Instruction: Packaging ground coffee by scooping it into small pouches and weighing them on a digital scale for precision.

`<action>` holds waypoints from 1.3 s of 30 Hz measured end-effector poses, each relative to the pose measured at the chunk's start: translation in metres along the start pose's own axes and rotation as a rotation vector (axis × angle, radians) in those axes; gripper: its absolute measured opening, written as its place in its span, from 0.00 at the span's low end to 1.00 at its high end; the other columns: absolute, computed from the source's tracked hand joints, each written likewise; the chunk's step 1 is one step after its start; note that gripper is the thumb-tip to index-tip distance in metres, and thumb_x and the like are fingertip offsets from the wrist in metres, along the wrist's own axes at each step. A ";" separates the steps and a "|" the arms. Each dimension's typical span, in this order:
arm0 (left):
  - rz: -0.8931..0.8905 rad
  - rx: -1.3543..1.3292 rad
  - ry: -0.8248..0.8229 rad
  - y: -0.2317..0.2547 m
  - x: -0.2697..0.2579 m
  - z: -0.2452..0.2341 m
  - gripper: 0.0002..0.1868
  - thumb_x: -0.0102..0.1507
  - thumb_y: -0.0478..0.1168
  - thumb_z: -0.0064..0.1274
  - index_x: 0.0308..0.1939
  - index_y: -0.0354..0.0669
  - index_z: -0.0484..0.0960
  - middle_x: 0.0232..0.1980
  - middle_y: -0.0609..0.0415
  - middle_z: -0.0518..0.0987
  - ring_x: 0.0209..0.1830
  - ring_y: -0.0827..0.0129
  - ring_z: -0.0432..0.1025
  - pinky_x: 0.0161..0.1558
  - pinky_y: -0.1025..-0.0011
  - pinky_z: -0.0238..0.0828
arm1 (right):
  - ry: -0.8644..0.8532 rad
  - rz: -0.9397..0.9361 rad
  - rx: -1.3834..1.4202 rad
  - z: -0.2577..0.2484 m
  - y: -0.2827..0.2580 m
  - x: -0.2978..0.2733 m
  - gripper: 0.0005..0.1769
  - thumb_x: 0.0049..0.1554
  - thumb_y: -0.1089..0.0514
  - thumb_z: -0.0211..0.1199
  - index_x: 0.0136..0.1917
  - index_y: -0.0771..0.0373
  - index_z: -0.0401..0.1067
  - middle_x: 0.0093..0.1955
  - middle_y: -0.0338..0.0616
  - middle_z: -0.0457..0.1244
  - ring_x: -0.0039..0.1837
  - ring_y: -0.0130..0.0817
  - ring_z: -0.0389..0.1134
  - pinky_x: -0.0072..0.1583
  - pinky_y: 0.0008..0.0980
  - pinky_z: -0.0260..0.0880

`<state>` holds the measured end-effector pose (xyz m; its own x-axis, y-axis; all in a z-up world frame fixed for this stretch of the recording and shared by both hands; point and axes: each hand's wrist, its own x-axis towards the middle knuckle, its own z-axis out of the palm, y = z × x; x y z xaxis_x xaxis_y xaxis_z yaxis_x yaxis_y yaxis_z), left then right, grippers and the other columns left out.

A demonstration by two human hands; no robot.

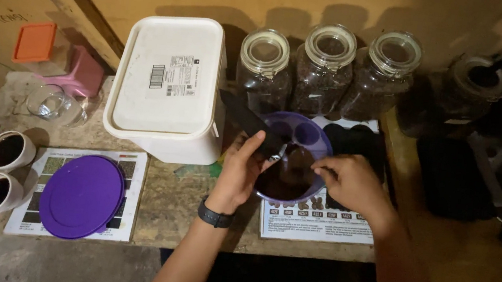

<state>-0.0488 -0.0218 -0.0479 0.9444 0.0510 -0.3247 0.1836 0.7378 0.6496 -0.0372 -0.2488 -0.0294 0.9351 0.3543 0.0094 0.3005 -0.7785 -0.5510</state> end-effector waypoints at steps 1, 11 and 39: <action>0.003 0.013 0.000 -0.002 -0.001 -0.001 0.24 0.63 0.44 0.63 0.57 0.39 0.71 0.51 0.44 0.77 0.52 0.51 0.77 0.55 0.46 0.78 | -0.026 0.033 0.067 0.002 0.000 -0.002 0.08 0.54 0.57 0.67 0.47 0.54 0.85 0.38 0.50 0.73 0.47 0.52 0.75 0.47 0.44 0.75; 0.025 0.120 0.019 0.014 -0.020 0.020 0.31 0.62 0.46 0.64 0.64 0.41 0.68 0.53 0.51 0.73 0.50 0.62 0.72 0.50 0.59 0.78 | -0.210 0.158 0.296 0.005 -0.010 0.002 0.10 0.51 0.61 0.69 0.47 0.60 0.86 0.40 0.55 0.75 0.49 0.45 0.78 0.47 0.43 0.75; 0.042 0.111 0.067 0.020 -0.034 0.049 0.50 0.59 0.44 0.66 0.76 0.29 0.54 0.70 0.24 0.65 0.71 0.36 0.62 0.62 0.35 0.62 | 0.373 0.248 0.981 -0.004 0.042 -0.051 0.13 0.58 0.66 0.61 0.54 0.78 0.76 0.46 0.68 0.71 0.21 0.25 0.53 0.27 0.22 0.46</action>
<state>-0.0633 -0.0415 0.0100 0.9324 0.1281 -0.3380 0.1763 0.6552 0.7346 -0.0709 -0.3018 -0.0500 0.9973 -0.0654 -0.0327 -0.0323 0.0073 -0.9995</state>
